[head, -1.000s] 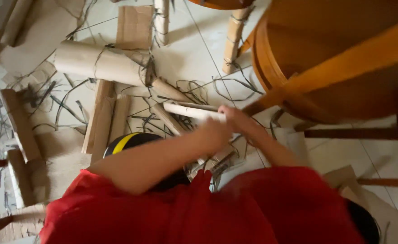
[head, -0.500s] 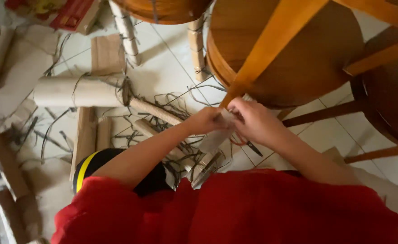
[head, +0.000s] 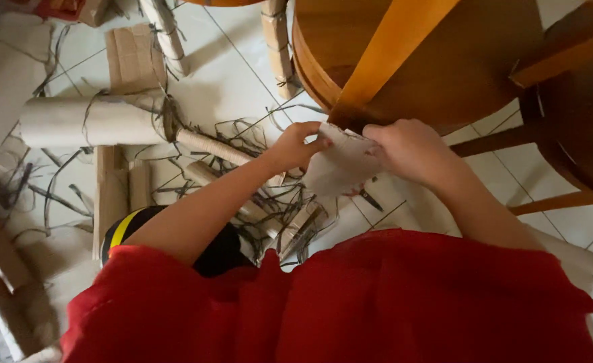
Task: Wrapping wooden chair legs with cardboard and securing them with plastic ties
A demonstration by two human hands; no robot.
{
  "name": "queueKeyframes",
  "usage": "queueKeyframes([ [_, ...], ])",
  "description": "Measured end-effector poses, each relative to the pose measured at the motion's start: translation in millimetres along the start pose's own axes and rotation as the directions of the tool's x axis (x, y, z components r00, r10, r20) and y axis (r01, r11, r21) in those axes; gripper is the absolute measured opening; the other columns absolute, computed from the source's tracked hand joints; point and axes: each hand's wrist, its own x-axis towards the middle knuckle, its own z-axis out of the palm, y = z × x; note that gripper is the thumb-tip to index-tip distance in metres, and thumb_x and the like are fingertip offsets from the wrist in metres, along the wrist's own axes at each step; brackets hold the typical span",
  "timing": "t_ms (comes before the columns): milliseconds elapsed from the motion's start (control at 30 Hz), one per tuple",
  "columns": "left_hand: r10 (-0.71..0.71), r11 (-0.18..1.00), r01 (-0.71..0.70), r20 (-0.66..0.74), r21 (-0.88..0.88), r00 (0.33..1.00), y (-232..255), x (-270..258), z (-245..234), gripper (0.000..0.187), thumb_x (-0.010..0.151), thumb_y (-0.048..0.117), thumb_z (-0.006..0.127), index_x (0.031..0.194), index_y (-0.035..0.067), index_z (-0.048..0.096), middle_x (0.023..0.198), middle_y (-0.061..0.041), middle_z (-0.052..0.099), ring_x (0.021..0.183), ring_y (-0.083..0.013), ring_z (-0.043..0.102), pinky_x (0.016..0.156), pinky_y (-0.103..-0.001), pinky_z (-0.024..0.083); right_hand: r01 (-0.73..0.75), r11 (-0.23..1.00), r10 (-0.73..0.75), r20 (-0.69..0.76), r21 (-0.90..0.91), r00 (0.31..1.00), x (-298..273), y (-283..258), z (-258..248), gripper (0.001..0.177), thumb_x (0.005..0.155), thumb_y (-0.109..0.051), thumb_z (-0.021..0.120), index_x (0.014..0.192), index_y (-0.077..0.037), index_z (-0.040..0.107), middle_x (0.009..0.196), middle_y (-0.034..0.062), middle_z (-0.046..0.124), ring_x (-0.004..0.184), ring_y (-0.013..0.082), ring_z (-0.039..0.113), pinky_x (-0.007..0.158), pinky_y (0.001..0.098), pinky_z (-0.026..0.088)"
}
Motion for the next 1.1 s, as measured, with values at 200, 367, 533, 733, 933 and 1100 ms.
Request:
queueKeyframes([
  [200,0.046,0.965,0.02,-0.242,0.26,0.969,-95,15,10,0.007,0.092,0.017,0.07,0.095,0.015,0.076,0.098,-0.005,0.077,0.117,-0.0287,0.068,0.104,-0.041,0.05,-0.092,0.986,0.045,-0.303,-0.142,0.952,27,11,74,0.02,0.098,-0.032,0.06,0.09,-0.014,0.056,0.064,0.0084,0.066,0.059,0.032,0.071,0.056,0.0424,0.054],
  [367,-0.145,0.937,0.279,-0.496,0.208,0.856,-94,15,0,0.032,0.086,0.019,0.072,0.118,0.016,0.071,0.099,-0.008,0.077,0.103,-0.0347,0.071,0.094,-0.048,0.055,-0.084,0.87,-0.26,-0.597,-0.486,0.759,27,20,87,0.025,0.098,-0.034,0.062,0.08,-0.024,0.048,0.059,-0.0075,0.051,0.048,0.0159,0.059,0.046,0.0321,0.044],
  [533,-0.171,0.929,0.311,-0.514,0.201,0.841,-72,23,10,0.025,0.083,0.009,0.07,0.108,0.012,0.071,0.096,-0.006,0.074,0.091,-0.0245,0.069,0.082,-0.038,0.055,0.171,0.979,0.003,-0.845,0.112,0.535,13,1,12,0.029,0.1,-0.015,0.081,0.106,-0.009,0.054,0.074,0.003,0.055,0.059,0.0226,0.056,0.053,0.032,0.047],
  [733,-0.092,0.943,0.226,-0.462,0.243,0.882,-54,29,32,0.03,0.083,0.011,0.068,0.113,0.003,0.07,0.1,-0.009,0.072,0.083,-0.0243,0.065,0.074,-0.036,0.054,0.478,0.84,-0.075,-0.816,0.258,0.573,46,-2,-3,0.058,0.098,-0.018,0.073,0.135,0.009,0.037,0.128,0.0267,0.061,0.113,0.0368,0.064,0.102,0.0461,0.054],
  [933,0.03,0.962,0.062,-0.33,0.264,0.943,-27,29,34,0.041,0.086,0.009,0.069,0.126,0.006,0.063,0.098,-0.007,0.071,0.084,-0.0234,0.066,0.076,-0.035,0.053,0.524,0.822,-0.01,-0.914,0.223,0.405,65,-13,1,0.047,0.096,0.003,0.073,0.13,0.011,0.042,0.101,0.0218,0.069,0.078,0.0333,0.068,0.072,0.0387,0.056],
  [1100,-0.039,0.974,0.108,-0.323,0.198,0.946,2,25,24,0.04,0.091,0.019,0.069,0.127,0.004,0.067,0.087,-0.005,0.071,0.074,-0.0182,0.061,0.069,-0.031,0.05,0.441,0.872,-0.001,-0.899,0.214,0.438,64,-16,0,0.056,0.094,-0.002,0.078,0.132,0.013,0.039,0.101,0.0261,0.071,0.078,0.0373,0.071,0.068,0.0404,0.057],
])
